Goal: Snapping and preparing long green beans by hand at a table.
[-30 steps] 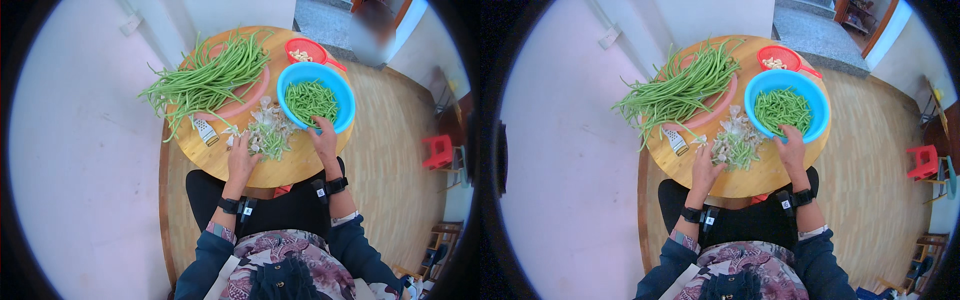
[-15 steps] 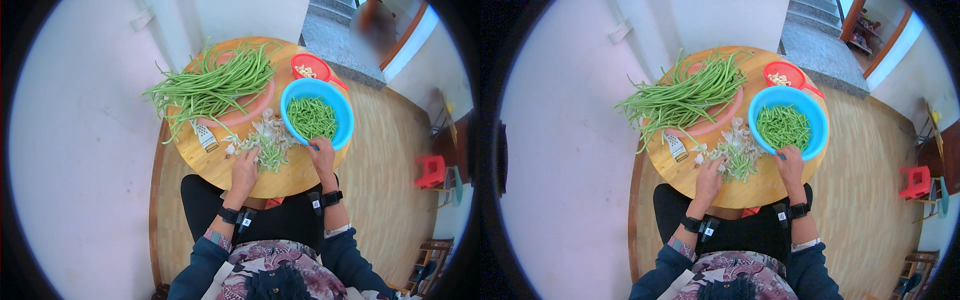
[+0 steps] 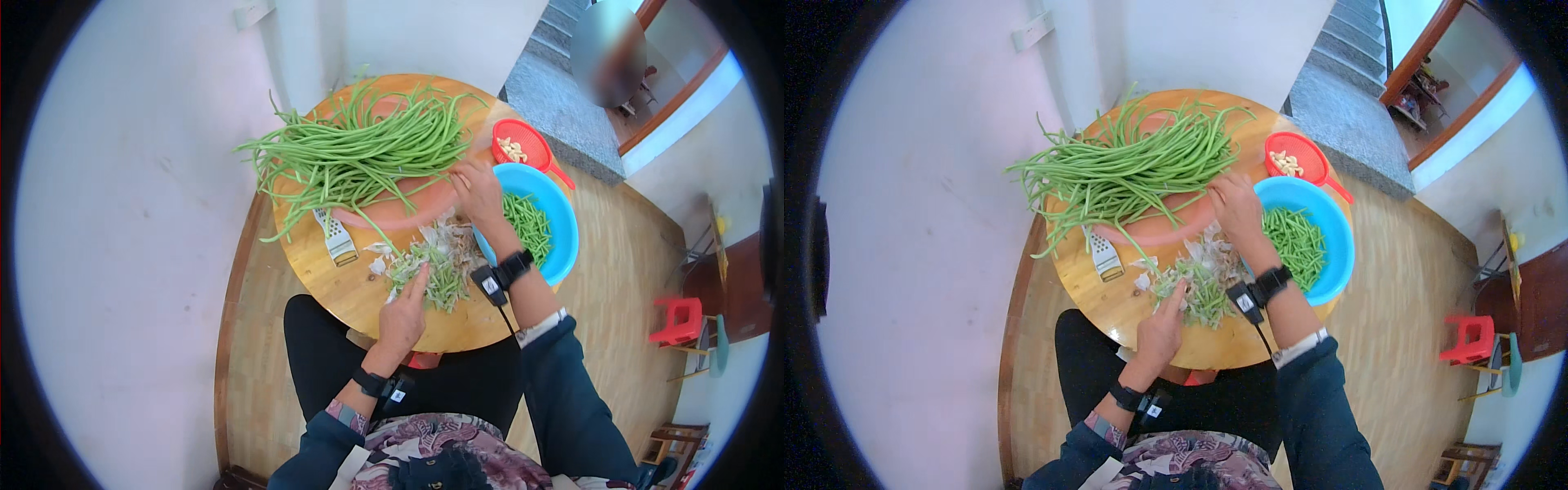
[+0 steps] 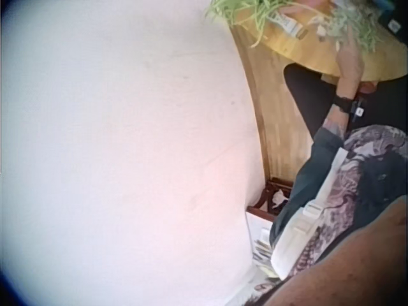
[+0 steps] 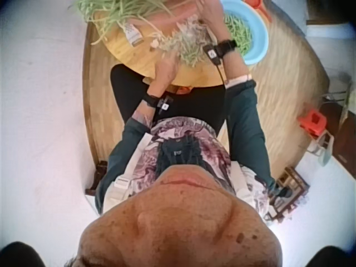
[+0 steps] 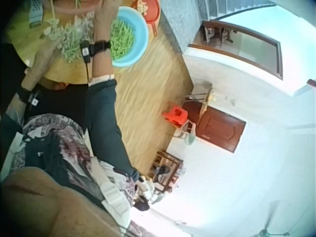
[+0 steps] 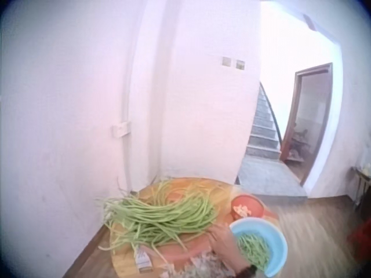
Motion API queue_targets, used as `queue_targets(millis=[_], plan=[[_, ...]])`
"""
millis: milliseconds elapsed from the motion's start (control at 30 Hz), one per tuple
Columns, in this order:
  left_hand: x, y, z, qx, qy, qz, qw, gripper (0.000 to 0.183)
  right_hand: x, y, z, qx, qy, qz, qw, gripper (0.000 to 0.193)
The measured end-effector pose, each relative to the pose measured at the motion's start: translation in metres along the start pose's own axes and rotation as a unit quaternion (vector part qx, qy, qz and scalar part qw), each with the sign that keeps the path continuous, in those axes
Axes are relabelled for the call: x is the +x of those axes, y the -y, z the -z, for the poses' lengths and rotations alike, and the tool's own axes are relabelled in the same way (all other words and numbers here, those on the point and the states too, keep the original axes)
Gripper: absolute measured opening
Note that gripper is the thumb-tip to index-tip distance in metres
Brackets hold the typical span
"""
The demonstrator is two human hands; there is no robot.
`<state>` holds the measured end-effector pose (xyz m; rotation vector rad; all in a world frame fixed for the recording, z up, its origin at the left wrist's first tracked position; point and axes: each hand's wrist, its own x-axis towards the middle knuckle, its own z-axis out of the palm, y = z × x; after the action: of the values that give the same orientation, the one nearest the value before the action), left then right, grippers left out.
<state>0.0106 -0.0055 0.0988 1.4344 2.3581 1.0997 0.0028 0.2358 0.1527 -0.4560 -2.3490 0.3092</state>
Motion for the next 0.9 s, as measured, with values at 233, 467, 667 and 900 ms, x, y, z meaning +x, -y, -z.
queue_targets(millis=[233, 467, 667, 900], plan=[[0.001, 0.005, 0.008, -0.018, -0.026, -0.084, 0.996, 0.069, 0.075, -0.012, -0.063, -0.069, -0.012, 0.101, 0.992, 0.016], [-0.009, 0.013, 0.002, -0.123, 0.029, -0.030, 0.991, 0.066, 0.086, -0.013, -0.084, -0.205, 0.080, 0.125, 0.967, 0.018], [-0.004, 0.005, 0.006, -0.138, -0.006, 0.025, 0.990, 0.064, 0.071, -0.009, -0.054, -0.170, 0.027, 0.200, 0.965, 0.009], [-0.003, 0.006, 0.005, -0.102, -0.119, -0.019, 0.987, 0.061, -0.018, 0.031, 0.013, 0.008, 0.059, 0.054, 0.997, 0.010]])
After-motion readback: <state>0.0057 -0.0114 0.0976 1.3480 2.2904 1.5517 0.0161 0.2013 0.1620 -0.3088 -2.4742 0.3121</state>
